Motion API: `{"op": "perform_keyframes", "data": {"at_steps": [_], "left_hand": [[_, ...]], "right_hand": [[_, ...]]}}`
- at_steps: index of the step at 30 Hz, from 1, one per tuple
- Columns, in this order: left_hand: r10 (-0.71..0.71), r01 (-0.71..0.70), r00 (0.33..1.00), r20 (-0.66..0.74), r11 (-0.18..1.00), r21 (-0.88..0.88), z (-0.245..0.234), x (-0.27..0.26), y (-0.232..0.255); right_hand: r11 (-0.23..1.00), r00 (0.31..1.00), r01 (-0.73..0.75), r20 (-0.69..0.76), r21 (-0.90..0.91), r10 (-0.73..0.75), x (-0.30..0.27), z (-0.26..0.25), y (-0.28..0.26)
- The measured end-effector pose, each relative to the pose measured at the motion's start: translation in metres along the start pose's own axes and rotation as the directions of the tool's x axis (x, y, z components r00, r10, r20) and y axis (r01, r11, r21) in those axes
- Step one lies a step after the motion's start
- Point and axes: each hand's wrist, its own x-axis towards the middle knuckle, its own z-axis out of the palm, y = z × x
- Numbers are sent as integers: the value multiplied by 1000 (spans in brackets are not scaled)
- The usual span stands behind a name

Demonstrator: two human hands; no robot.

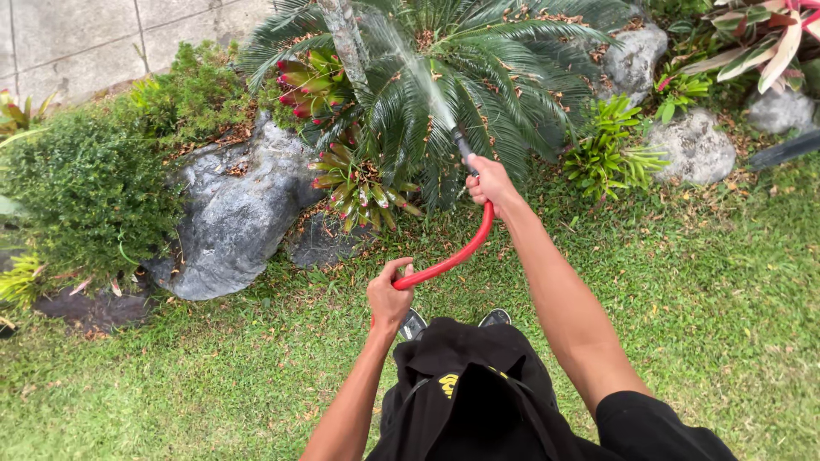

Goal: The person waters various plants in a garden bed using a garden hose.

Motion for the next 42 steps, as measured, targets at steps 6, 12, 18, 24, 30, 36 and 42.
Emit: {"op": "perform_keyframes", "data": {"at_steps": [6, 12, 18, 24, 30, 36, 42], "left_hand": [[-43, 42, 997, -68, 999, -19, 18, 5, 19], [-37, 36, 997, -73, 999, -16, 38, 12, 34], [-18, 18, 998, -57, 1000, 9, 53, 4, 38], [-53, 53, 998, -20, 999, 9, 60, -9, 37], [-45, 46, 999, -25, 998, 41, 70, -5, 47], [-1, 1, 1000, 1, 999, 41, 79, -6, 52], [-21, 19, 999, 46, 998, 53, 85, -8, 61]], "right_hand": [[974, 993, 90, -88, 207, -73, 11, -26, -10], [945, 969, 181, -216, 272, -123, 12, -66, -8], [995, 997, -11, -80, 103, 20, 14, -79, -6], [994, 992, -103, -71, 29, 105, 22, -89, 13], [956, 966, 76, -257, 285, -1, 24, -129, 34], [962, 979, -173, -73, 209, 192, 13, -145, 41], [932, 964, 86, -267, 352, 12, -2, -164, 45]]}}
